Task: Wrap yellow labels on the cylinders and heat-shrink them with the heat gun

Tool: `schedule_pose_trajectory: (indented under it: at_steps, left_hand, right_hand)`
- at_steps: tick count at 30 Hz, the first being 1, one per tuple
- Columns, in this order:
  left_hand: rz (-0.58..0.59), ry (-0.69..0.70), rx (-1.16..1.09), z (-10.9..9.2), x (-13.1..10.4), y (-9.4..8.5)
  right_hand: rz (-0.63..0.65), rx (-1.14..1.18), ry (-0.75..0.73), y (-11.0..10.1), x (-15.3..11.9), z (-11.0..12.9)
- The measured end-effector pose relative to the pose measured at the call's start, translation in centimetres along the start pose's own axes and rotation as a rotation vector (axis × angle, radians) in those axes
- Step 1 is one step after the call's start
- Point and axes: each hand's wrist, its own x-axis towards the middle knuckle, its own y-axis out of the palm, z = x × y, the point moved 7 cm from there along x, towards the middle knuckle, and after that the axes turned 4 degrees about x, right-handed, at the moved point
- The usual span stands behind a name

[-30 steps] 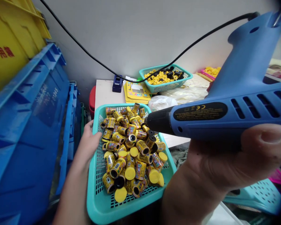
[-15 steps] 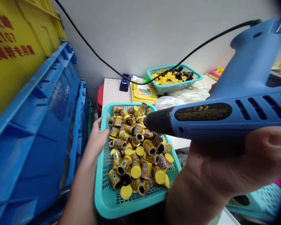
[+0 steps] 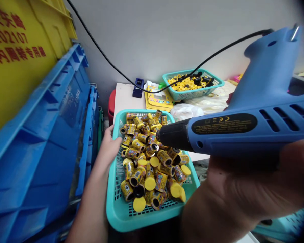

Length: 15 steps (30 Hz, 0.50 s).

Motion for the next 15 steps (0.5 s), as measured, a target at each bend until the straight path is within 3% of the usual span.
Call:
schedule_pose_trajectory:
  at_steps: [10, 15]
  left_hand:
    - [-0.010, -0.020, 0.017, -0.57, -0.28, 0.17]
    - [-0.033, -0.051, -0.016, -0.62, -0.74, 0.28]
  right_hand:
    - [0.107, -0.036, 0.025, 0.30, -0.17, 0.33]
    - [0.034, -0.066, 0.041, -0.40, 0.05, 0.63]
